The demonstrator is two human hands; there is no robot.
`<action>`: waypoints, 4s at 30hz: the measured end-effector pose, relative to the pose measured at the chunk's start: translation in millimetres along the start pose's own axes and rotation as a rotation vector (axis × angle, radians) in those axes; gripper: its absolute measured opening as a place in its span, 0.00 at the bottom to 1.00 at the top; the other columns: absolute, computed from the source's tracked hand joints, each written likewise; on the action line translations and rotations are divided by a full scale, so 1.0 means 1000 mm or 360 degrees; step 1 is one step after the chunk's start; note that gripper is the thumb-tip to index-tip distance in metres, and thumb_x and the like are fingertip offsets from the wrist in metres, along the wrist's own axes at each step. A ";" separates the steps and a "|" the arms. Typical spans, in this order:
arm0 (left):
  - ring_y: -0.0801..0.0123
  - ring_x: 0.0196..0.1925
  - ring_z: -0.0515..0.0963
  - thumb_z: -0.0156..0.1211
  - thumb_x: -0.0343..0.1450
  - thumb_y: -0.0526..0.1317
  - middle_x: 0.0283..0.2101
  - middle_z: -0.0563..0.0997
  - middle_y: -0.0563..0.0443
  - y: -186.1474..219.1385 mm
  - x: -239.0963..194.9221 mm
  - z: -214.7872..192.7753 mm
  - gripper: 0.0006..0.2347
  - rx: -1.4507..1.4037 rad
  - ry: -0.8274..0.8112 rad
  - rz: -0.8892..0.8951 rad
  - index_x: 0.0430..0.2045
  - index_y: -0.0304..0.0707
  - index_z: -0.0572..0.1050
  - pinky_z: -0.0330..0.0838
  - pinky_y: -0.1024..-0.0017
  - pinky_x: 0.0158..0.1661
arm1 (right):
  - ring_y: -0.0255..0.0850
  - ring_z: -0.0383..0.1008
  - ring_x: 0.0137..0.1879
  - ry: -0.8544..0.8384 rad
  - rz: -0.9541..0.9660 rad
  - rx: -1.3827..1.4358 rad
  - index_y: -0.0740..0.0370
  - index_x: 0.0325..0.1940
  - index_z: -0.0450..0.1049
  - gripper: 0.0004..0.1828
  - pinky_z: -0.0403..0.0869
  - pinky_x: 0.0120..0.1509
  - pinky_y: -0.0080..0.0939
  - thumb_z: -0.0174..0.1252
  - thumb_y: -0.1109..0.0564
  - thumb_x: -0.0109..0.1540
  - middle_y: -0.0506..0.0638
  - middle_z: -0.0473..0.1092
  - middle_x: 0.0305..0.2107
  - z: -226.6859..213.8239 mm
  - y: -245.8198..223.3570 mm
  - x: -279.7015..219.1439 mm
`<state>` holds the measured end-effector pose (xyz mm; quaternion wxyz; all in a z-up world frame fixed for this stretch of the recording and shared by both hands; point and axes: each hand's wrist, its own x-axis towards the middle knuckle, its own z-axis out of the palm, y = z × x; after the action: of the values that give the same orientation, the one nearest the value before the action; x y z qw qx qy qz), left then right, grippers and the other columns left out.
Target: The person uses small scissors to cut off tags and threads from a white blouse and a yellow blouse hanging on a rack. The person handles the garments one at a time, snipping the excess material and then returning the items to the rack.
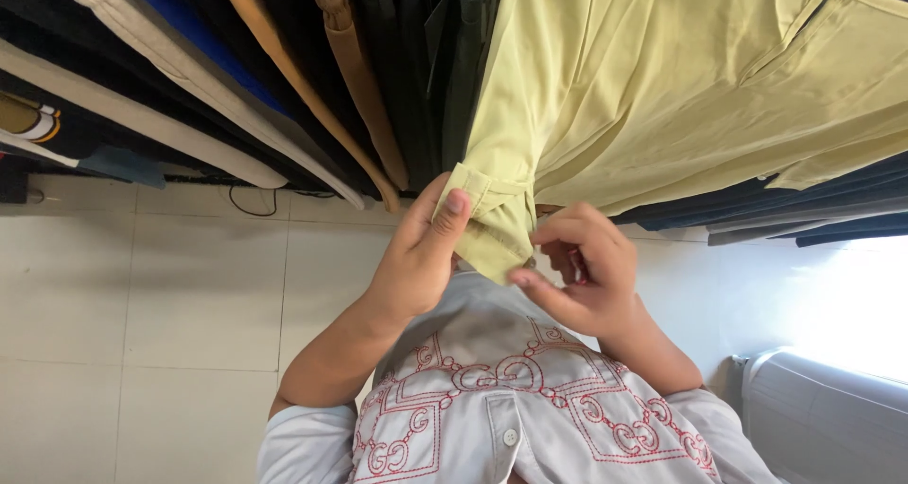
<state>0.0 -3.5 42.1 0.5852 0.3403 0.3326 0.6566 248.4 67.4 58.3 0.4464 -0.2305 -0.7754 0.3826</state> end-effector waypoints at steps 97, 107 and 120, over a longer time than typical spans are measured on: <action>0.61 0.57 0.92 0.60 0.91 0.38 0.62 0.91 0.32 0.000 -0.001 -0.010 0.17 0.0295 0.0070 0.0157 0.75 0.29 0.72 0.92 0.57 0.57 | 0.34 0.69 0.28 0.0298 0.0177 0.0678 0.64 0.50 0.75 0.19 0.86 0.41 0.44 0.60 0.48 0.88 0.57 0.74 0.37 0.005 0.037 0.018; 0.64 0.57 0.91 0.57 0.93 0.42 0.59 0.91 0.38 -0.010 -0.001 -0.015 0.16 0.0243 0.0275 0.0142 0.75 0.33 0.76 0.92 0.55 0.59 | 0.64 0.95 0.40 0.0044 0.0403 0.1312 0.67 0.51 0.73 0.18 0.94 0.41 0.55 0.57 0.51 0.89 0.58 0.75 0.30 0.029 0.008 0.031; 0.74 0.49 0.82 0.42 0.96 0.50 0.44 0.82 0.51 -0.066 0.018 -0.006 0.20 0.0345 0.0660 0.0392 0.59 0.37 0.83 0.85 0.62 0.55 | 0.41 0.74 0.25 -0.0249 0.0642 0.1090 0.70 0.51 0.79 0.16 0.75 0.32 0.40 0.60 0.54 0.86 0.54 0.72 0.19 0.061 0.042 -0.001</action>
<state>29.3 20.3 -15.4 0.3805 0.2972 0.4699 0.7390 196.8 68.2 5.9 0.3529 -0.1861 -0.5739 0.7152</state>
